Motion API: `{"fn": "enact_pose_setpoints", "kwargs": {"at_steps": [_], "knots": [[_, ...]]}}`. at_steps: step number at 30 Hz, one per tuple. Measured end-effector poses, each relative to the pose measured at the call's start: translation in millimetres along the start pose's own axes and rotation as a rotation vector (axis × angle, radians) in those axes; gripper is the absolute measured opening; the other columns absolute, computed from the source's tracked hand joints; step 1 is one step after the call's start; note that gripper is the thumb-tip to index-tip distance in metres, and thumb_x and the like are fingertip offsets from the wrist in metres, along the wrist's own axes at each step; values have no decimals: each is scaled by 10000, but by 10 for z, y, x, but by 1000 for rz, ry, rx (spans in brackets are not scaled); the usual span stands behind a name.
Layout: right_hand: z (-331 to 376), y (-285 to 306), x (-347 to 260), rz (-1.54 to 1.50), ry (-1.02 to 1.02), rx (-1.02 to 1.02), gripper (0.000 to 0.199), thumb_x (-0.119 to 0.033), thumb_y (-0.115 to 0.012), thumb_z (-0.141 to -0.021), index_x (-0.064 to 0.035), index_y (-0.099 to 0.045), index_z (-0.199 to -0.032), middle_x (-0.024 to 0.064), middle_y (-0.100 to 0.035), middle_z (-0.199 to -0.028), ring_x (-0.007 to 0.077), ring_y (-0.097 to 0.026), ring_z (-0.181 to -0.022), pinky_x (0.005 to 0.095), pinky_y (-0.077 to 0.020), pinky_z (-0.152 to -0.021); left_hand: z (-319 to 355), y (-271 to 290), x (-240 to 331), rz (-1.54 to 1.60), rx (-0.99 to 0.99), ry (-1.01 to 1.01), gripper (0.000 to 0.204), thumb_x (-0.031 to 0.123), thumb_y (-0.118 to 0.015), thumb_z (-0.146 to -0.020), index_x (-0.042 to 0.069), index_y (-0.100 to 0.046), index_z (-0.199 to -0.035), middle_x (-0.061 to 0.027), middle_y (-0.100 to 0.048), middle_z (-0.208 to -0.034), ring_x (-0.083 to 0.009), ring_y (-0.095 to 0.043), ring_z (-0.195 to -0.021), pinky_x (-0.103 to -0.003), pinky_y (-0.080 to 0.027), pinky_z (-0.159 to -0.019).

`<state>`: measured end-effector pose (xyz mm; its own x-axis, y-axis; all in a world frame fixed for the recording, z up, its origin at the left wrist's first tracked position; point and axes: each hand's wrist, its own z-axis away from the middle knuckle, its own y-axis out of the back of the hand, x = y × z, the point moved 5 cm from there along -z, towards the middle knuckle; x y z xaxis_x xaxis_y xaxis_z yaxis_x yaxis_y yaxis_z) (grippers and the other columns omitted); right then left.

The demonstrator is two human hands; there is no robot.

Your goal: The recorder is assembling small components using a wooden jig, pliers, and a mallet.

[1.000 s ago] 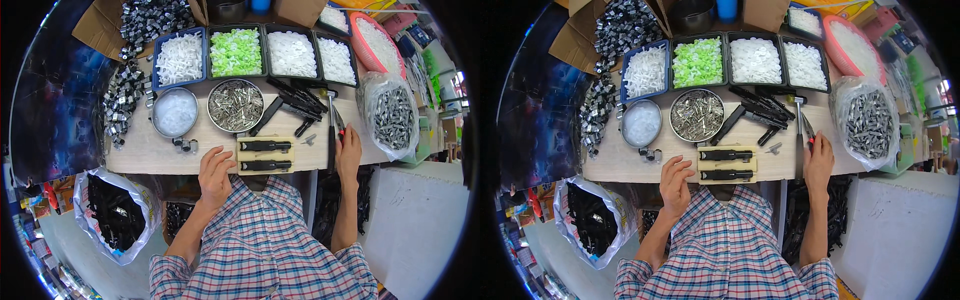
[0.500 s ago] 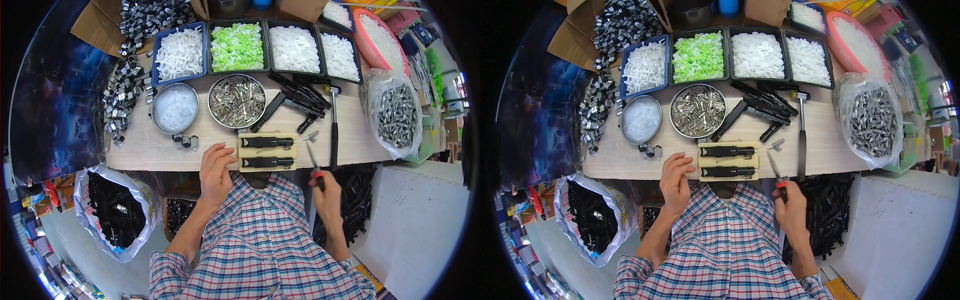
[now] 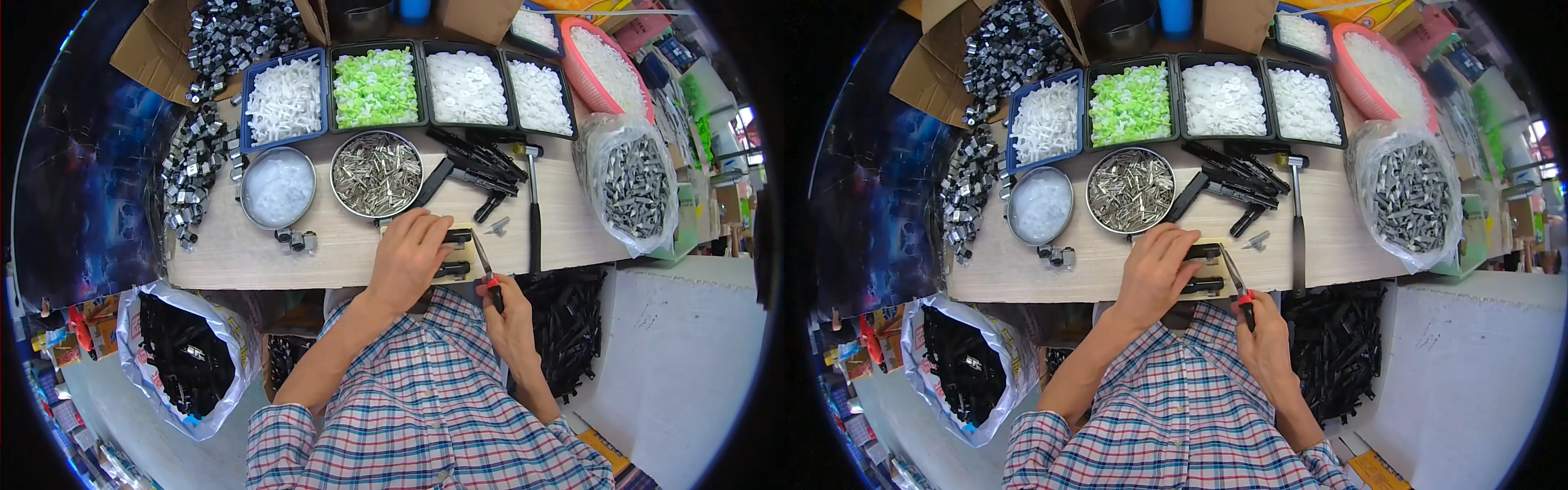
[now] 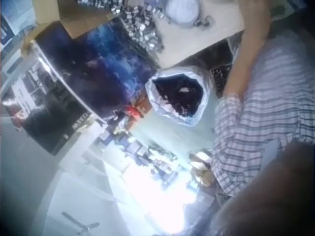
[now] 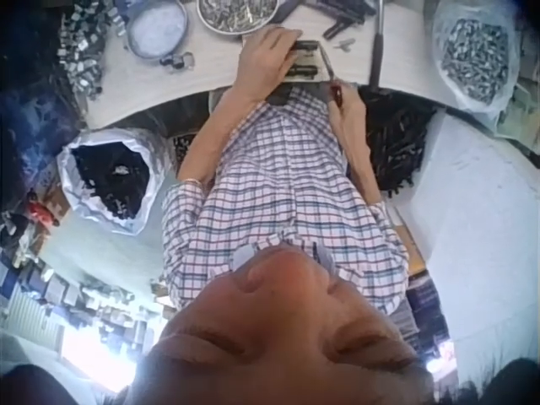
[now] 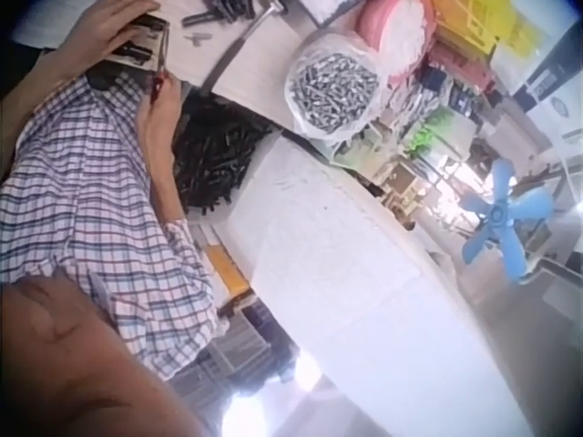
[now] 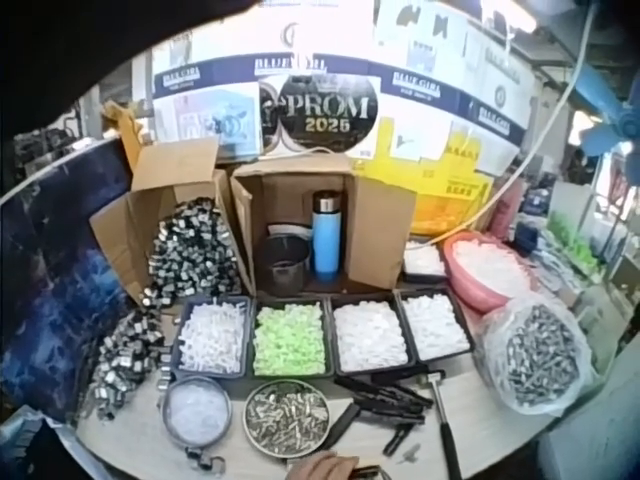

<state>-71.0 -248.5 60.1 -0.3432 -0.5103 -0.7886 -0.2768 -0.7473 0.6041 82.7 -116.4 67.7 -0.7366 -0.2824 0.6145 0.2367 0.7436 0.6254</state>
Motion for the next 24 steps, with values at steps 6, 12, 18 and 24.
{"fn": "enact_pose_setpoints", "kwargs": {"at_steps": [6, 12, 18, 24], "knots": [[27, 35, -171, 249, 262, 53, 270, 120, -597, -812, 76, -615, -1078, 222, -609, -1127, 372, -647, -963, 387, -535, -823, 2, -28, -21, -61, -119, -124, 449, 54, -709, -751, -11, -635, -1189, -97, -652, -959, -260, -656, -866, -368, -518, -740], [63, -40, -173, 259, 344, -96, 445, 142, -623, -653, 95, -576, -1094, 248, -568, -1175, 434, -609, -1022, 435, -542, -859, 124, 157, 84, -212, -202, -193, 394, 65, -740, -739, -38, -625, -1102, -105, -649, -835, -247, -671, -703, -338, -529, -580], [56, -126, -173, 220, 457, -232, 481, 168, -603, -600, 84, -562, -1072, 246, -551, -1185, 440, -595, -1033, 436, -545, -857, 328, 233, 126, -359, -354, -124, 255, 138, -754, -767, 9, -592, -917, -65, -636, -676, -203, -651, -552, -316, -500, -479], [81, -160, -7, 194, 470, -403, 481, 164, -642, -578, 77, -557, -1043, 237, -550, -1200, 425, -595, -1051, 427, -545, -863, 483, 291, 71, -52, -451, -40, 228, 182, -742, -866, 11, -593, -890, -95, -587, -570, -231, -633, -498, -341, -479, -456]]}}
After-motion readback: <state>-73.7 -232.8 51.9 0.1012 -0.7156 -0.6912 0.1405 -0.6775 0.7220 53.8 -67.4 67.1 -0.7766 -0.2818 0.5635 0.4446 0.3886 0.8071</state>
